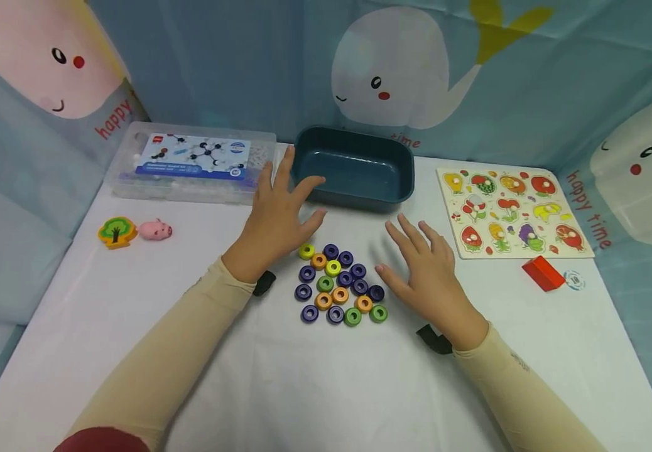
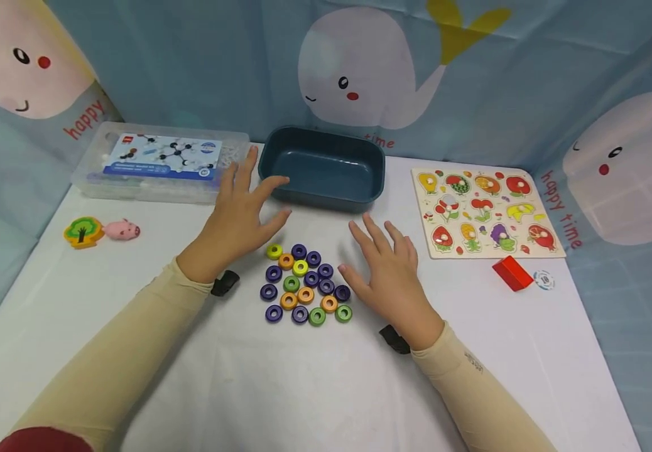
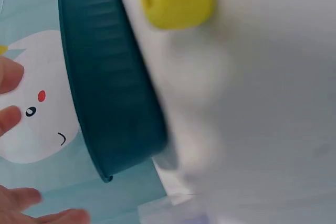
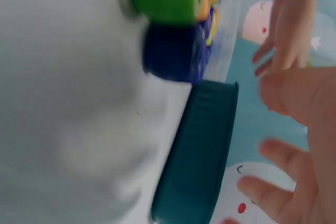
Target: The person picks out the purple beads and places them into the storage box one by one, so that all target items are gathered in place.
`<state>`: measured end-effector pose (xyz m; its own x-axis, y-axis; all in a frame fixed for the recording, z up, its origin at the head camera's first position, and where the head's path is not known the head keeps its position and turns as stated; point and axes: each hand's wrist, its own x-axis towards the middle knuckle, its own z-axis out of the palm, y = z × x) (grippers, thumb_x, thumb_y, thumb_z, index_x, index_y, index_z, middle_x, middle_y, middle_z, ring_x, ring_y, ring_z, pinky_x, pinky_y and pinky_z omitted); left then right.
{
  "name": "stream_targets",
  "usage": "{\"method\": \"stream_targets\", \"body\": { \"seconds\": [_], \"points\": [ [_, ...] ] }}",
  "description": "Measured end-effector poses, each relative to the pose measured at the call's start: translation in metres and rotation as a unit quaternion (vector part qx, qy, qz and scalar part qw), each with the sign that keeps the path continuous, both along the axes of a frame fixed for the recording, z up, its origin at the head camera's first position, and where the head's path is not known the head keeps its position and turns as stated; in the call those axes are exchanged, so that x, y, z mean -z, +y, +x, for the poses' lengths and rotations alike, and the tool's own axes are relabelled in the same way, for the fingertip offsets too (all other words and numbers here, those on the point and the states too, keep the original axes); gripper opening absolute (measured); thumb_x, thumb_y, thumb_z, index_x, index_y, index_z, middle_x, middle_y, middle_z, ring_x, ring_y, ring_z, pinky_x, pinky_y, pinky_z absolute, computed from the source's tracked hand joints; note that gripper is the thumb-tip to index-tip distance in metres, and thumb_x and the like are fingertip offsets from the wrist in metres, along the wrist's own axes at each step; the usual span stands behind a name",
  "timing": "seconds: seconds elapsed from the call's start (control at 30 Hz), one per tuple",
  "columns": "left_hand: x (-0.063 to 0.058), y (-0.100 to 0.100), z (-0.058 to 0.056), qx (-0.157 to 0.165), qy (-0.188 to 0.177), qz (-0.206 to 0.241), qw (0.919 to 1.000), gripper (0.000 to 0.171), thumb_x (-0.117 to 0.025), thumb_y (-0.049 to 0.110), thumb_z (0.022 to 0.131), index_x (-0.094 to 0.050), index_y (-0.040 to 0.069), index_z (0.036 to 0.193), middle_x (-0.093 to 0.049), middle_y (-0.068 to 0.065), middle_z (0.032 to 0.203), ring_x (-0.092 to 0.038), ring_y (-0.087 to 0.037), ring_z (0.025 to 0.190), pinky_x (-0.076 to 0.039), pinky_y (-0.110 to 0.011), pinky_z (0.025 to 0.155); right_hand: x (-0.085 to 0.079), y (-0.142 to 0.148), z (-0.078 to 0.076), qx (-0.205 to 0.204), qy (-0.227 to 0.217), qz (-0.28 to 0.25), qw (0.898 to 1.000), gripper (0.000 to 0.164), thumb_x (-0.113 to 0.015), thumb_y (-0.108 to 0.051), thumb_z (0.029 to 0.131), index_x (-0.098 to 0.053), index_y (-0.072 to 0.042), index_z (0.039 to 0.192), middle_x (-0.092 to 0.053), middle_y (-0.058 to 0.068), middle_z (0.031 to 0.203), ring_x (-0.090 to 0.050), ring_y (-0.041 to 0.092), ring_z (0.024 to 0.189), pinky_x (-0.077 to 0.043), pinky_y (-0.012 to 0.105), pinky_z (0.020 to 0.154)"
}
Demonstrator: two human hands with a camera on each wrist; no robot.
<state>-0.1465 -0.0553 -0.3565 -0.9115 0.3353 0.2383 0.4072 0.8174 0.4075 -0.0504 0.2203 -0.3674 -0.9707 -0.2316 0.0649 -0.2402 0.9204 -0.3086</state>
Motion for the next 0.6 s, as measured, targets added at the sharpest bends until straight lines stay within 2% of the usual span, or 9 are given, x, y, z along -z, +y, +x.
{"method": "stream_targets", "body": {
  "seconds": [0.1,0.17,0.23,0.3,0.43,0.6],
  "points": [
    [-0.008,0.006,-0.012,0.002,-0.018,0.009,0.9998,0.041,-0.061,0.042,0.098,-0.055,0.028,0.136,0.004,-0.018,0.168,-0.014,-0.054,0.148,-0.033,-0.068,0.111,0.004,0.001,0.009,-0.037,-0.004,-0.012,0.999,0.058,-0.066,-0.043,0.094,-0.048,-0.029,0.148,-0.03,-0.001,0.164,-0.024,0.036,0.15,-0.019,0.067,0.114],
    [-0.014,0.011,-0.021,0.002,-0.04,0.007,0.9992,0.031,-0.062,0.042,0.098,-0.06,0.025,0.125,0.001,-0.022,0.167,-0.018,-0.052,0.147,-0.041,-0.063,0.106,0.007,0.002,0.015,-0.065,-0.005,-0.021,0.998,0.041,-0.069,-0.033,0.092,-0.063,-0.026,0.132,-0.045,0.0,0.156,-0.036,0.032,0.143,-0.027,0.063,0.112],
    [-0.019,0.015,-0.028,0.0,-0.065,-0.006,0.9979,0.026,-0.061,0.043,0.098,-0.063,0.022,0.112,-0.003,-0.024,0.167,-0.02,-0.052,0.147,-0.046,-0.059,0.102,0.01,0.003,0.019,-0.086,-0.012,-0.028,0.996,0.026,-0.071,-0.026,0.09,-0.07,-0.025,0.116,-0.056,-0.002,0.145,-0.046,0.027,0.136,-0.034,0.057,0.11],
    [-0.023,0.017,-0.035,0.0,-0.086,-0.021,0.9961,0.027,-0.062,0.045,0.098,-0.064,0.018,0.099,-0.01,-0.026,0.166,-0.024,-0.052,0.145,-0.048,-0.056,0.1,0.011,0.004,0.022,-0.1,-0.023,-0.033,0.994,0.016,-0.073,-0.023,0.089,-0.073,-0.024,0.105,-0.063,-0.003,0.134,-0.052,0.021,0.127,-0.04,0.051,0.107],
    [-0.026,0.02,-0.046,0.0,-0.116,-0.041,0.9924,0.032,-0.065,0.044,0.096,-0.063,0.014,0.086,-0.021,-0.028,0.163,-0.031,-0.051,0.142,-0.046,-0.053,0.1,0.012,0.005,0.024,-0.106,-0.04,-0.036,0.993,0.01,-0.075,-0.024,0.088,-0.075,-0.023,0.098,-0.068,-0.006,0.123,-0.055,0.016,0.12,-0.045,0.043,0.104],
    [-0.025,0.022,-0.057,-0.01,-0.136,-0.05,0.9894,0.034,-0.068,0.043,0.094,-0.065,0.011,0.082,-0.026,-0.029,0.16,-0.034,-0.051,0.14,-0.045,-0.052,0.102,0.01,0.006,0.023,-0.113,-0.051,-0.034,0.992,0.009,-0.077,-0.026,0.088,-0.077,-0.023,0.096,-0.071,-0.009,0.117,-0.057,0.014,0.116,-0.048,0.04,0.102]
  ]
}}
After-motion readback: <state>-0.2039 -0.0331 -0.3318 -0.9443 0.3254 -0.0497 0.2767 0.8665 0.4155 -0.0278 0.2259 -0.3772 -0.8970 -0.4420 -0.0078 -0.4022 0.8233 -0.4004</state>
